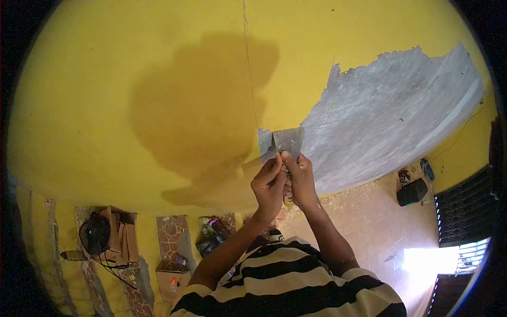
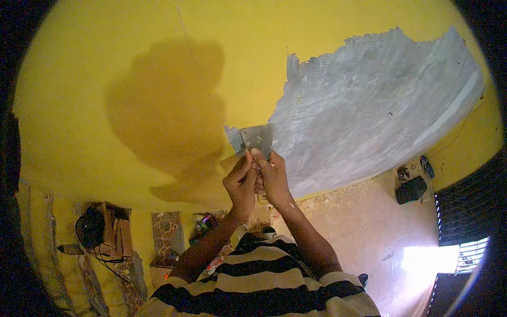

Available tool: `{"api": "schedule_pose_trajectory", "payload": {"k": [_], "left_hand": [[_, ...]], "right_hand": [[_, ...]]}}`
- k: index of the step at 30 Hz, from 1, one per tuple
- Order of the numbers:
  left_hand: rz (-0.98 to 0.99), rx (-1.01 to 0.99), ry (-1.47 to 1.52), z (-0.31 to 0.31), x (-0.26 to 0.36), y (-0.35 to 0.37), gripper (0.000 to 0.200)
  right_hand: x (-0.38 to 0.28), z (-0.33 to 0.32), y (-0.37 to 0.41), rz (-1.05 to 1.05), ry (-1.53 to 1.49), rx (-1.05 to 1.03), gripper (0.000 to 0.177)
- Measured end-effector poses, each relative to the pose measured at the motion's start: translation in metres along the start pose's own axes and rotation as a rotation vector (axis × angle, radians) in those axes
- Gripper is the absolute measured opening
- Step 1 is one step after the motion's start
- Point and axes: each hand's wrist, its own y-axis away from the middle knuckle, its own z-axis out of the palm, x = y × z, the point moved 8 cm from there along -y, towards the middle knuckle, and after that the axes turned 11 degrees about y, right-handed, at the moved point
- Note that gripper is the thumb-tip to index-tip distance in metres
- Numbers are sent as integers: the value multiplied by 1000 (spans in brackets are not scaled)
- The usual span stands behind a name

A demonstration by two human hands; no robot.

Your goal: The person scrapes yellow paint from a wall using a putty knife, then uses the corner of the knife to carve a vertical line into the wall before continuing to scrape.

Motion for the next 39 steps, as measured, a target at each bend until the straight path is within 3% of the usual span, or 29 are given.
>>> {"api": "schedule_pose_trajectory", "payload": {"k": [3, 8, 12, 14, 16, 18, 19, 22, 23, 24, 26, 30, 34, 36, 39], "left_hand": [[-22, -3, 79, 4, 6, -1, 29], [-3, 47, -38, -16, -24, 20, 34], [60, 51, -82, -2, 13, -12, 35], [185, -28, -35, 10, 42, -27, 37], [161, -11, -19, 0, 27, -21, 36], [-48, -5, -48, -10, -11, 2, 35], [-41, 58, 113, -10, -16, 13, 30], [-108, 48, 70, -10, -29, 20, 31], [0, 52, -6, -8, -17, 12, 31], [-10, 61, -8, -7, -13, 13, 31], [-160, 60, 218, -2, -18, 13, 32], [6, 11, 87, -8, -24, 19, 30], [-55, 25, 84, -10, -29, 17, 29], [-207, 37, 202, -4, -20, 6, 29], [-150, 63, 232, -5, -19, 15, 28]], "right_hand": [[3, 1, -1, 44, 13, -5, 22], [33, -8, 4, 59, 12, 76, 23], [-19, 8, -4, -45, 55, 81, 18], [-38, 22, -7, -51, -29, -8, 18], [-32, 18, -6, -74, -4, -18, 18], [6, 0, -3, -11, 71, 31, 20], [29, -8, -1, 35, 35, 49, 22], [37, -15, 1, 136, 43, 45, 18], [19, -8, 0, 86, 49, -14, 18], [19, -8, 1, 100, 51, -14, 18], [18, -8, 1, 138, -35, -33, 18], [24, -8, 10, 146, -6, 52, 18], [23, -11, 3, 145, 16, 16, 19], [17, -4, 4, 143, 6, 2, 19], [16, -2, 5, 90, -32, -25, 20]]}}
